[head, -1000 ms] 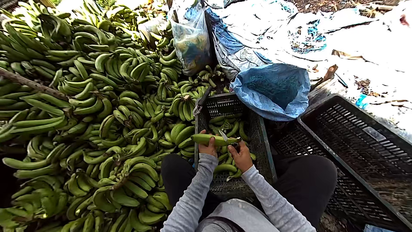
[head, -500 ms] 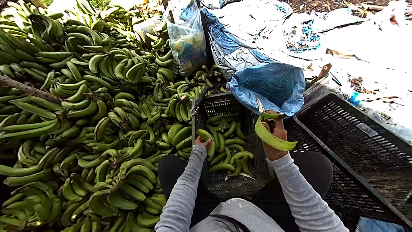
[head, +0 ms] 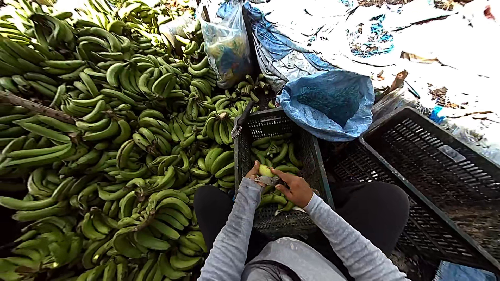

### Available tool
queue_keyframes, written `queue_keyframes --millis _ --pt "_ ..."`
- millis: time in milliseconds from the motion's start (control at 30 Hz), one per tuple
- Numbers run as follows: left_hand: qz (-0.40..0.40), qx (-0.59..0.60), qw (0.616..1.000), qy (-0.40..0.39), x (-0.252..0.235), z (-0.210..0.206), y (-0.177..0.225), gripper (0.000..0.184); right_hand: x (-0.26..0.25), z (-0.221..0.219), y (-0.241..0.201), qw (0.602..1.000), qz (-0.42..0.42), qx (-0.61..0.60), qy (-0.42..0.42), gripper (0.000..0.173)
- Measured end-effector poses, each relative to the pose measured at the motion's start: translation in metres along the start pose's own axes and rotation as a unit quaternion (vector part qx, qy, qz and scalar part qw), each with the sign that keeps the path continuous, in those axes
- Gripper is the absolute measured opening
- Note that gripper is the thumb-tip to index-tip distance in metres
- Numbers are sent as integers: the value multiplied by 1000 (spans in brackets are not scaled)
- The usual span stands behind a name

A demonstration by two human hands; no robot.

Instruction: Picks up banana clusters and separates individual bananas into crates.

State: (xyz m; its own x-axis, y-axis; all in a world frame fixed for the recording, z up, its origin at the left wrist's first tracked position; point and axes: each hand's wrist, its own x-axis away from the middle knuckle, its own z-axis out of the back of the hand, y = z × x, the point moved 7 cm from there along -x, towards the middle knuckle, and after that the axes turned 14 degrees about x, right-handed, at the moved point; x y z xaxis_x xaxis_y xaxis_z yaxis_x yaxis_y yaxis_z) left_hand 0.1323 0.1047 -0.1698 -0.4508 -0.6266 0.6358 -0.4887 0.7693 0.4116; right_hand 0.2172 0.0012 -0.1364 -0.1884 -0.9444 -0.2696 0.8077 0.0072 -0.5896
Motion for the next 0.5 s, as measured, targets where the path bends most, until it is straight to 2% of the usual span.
queue_keyframes --millis 233,367,433,467,500 --pt "36 -14 999 -5 13 -1 1 42 -3 -3 -9 999 34 -33 -26 54" --pt "30 -3 999 -11 10 5 -1 45 -5 -7 -11 997 60 -40 25 52" --pt "36 -39 999 -9 14 6 3 36 -8 -7 -12 985 9 -172 -14 46" --pt "43 -61 996 -54 15 8 7 26 -10 -5 -9 964 -37 -263 -19 42" --pt "53 -84 984 -148 17 11 12 21 -12 -1 0 930 -104 -352 1 38"
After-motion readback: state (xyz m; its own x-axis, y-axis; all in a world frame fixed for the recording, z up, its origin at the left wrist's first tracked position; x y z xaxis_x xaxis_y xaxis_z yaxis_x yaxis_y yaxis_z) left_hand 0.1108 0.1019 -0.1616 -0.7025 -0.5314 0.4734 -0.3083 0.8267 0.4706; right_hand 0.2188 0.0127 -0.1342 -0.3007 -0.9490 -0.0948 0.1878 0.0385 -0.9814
